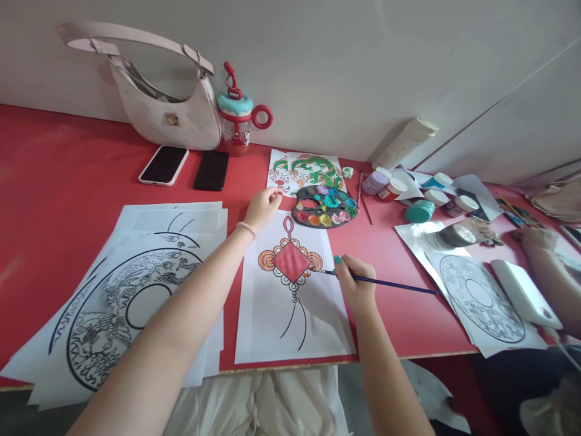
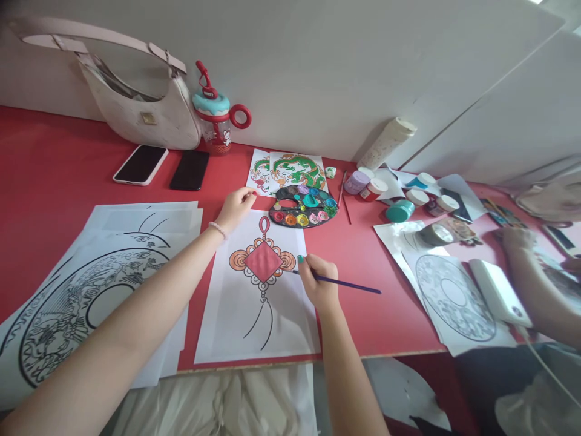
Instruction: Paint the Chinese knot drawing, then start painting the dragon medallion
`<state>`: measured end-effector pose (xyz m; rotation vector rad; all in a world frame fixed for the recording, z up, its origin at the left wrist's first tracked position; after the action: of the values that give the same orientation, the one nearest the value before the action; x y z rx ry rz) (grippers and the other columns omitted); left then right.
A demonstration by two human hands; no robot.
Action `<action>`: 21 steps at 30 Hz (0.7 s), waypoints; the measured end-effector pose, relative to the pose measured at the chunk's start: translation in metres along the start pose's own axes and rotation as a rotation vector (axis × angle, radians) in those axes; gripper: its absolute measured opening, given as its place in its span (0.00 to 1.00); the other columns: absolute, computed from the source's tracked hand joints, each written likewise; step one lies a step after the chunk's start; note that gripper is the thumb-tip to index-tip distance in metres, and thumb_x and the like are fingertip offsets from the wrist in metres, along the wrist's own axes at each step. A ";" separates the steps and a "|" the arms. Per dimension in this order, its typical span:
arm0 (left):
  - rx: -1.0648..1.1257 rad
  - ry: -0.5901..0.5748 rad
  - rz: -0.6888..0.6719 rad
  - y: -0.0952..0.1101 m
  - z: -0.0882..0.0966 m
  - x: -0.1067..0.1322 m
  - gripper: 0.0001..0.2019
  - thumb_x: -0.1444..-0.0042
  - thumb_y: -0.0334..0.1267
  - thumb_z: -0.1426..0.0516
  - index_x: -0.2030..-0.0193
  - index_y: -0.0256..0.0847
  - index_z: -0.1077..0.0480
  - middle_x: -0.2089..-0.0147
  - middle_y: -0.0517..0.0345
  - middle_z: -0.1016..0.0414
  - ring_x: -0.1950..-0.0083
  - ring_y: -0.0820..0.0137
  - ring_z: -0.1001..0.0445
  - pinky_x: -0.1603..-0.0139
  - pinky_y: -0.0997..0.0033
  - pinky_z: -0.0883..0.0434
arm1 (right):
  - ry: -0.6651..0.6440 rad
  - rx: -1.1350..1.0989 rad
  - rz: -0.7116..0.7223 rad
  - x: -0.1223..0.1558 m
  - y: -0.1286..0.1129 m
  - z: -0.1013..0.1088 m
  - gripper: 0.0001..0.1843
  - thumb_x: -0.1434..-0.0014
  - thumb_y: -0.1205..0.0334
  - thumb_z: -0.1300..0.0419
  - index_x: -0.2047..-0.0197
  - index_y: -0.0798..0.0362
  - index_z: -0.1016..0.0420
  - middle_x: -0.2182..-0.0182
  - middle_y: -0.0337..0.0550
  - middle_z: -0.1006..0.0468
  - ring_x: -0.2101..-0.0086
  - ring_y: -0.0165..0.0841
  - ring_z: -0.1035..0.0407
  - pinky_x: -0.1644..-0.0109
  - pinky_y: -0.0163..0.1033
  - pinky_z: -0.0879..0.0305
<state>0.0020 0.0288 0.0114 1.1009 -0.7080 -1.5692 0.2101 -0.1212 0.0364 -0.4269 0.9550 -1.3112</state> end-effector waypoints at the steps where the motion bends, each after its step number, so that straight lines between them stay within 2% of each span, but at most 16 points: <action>1: 0.005 0.000 0.001 0.000 0.000 0.000 0.08 0.44 0.35 0.50 0.64 0.39 0.30 0.76 0.61 0.34 0.75 0.73 0.37 0.72 0.73 0.41 | -0.004 0.000 -0.001 0.000 0.000 0.000 0.23 0.41 0.57 0.50 0.84 0.52 0.54 0.86 0.32 0.54 0.82 0.22 0.58 0.80 0.33 0.59; 21: 0.027 -0.001 -0.003 0.002 0.000 0.001 0.07 0.43 0.35 0.49 0.66 0.39 0.31 0.78 0.63 0.38 0.76 0.74 0.40 0.74 0.73 0.43 | -0.024 -0.010 0.004 0.000 0.000 -0.001 0.24 0.41 0.57 0.49 0.84 0.52 0.54 0.86 0.32 0.54 0.82 0.22 0.58 0.80 0.32 0.59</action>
<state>0.0024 0.0271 0.0130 1.1216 -0.7299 -1.5671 0.2095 -0.1209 0.0354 -0.4472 0.9419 -1.2960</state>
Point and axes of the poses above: each hand's wrist, its own x-axis away from the middle knuckle, its own z-axis out of the back of the hand, y = z × x, the point moved 3 cm from there along -x, towards the middle knuckle
